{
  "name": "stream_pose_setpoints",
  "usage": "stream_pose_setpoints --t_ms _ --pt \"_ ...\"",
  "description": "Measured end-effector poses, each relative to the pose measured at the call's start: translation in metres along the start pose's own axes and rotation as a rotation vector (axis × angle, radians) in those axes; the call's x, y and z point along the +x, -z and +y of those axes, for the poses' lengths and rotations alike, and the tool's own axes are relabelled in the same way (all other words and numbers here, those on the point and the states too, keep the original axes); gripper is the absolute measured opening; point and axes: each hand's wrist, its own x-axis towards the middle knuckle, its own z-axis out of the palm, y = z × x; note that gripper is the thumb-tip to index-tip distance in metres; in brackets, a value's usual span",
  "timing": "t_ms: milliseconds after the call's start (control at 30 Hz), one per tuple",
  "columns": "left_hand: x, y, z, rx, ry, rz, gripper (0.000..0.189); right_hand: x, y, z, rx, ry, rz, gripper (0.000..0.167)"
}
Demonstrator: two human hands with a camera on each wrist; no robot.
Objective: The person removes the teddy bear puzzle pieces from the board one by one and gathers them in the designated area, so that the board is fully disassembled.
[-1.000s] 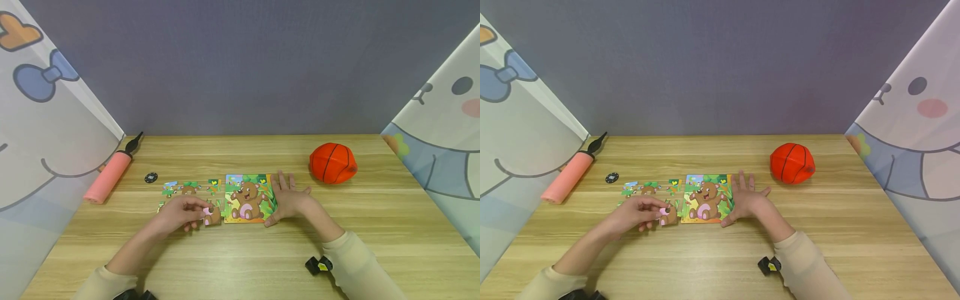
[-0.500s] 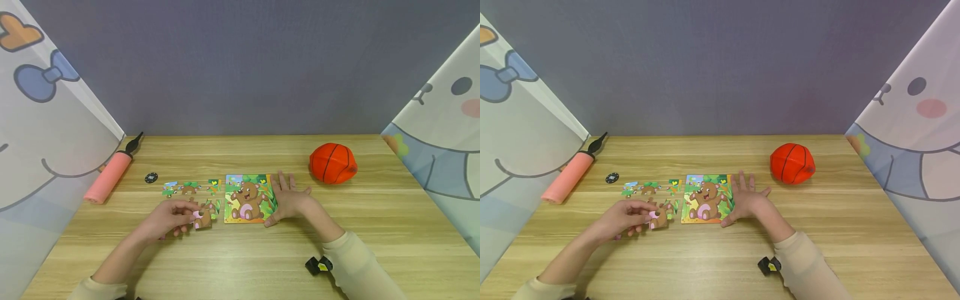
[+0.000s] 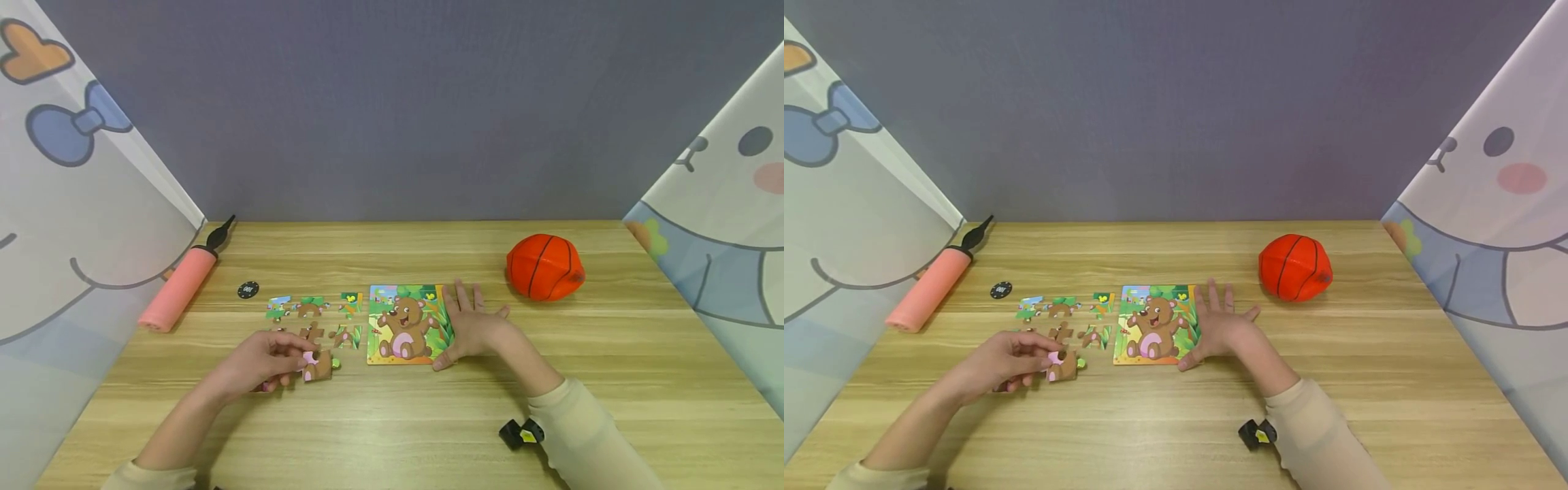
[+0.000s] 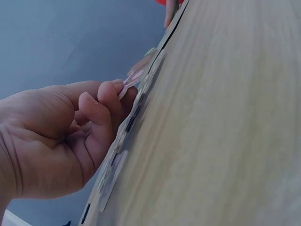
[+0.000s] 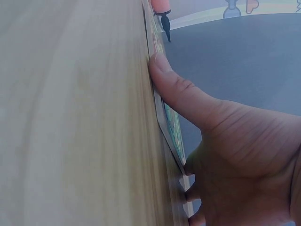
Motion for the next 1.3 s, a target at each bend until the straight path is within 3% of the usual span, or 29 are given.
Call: stream_pose_setpoints --t_ms 433,667,900,1300 --pt "-0.006 0.012 -0.005 0.017 -0.037 -0.053 0.028 0.000 -0.001 0.001 0.000 -0.004 0.007 0.149" --pt "-0.010 0.017 -0.005 0.080 -0.047 -0.037 0.024 0.000 -0.001 0.001 0.002 0.000 0.008 0.149" --pt "-0.011 0.017 -0.005 0.059 -0.011 -0.026 0.030 0.001 0.000 0.001 0.003 0.002 0.005 0.150" --pt "-0.010 0.017 -0.004 0.124 -0.002 0.016 0.027 0.002 -0.001 0.002 0.005 0.002 0.001 0.150"
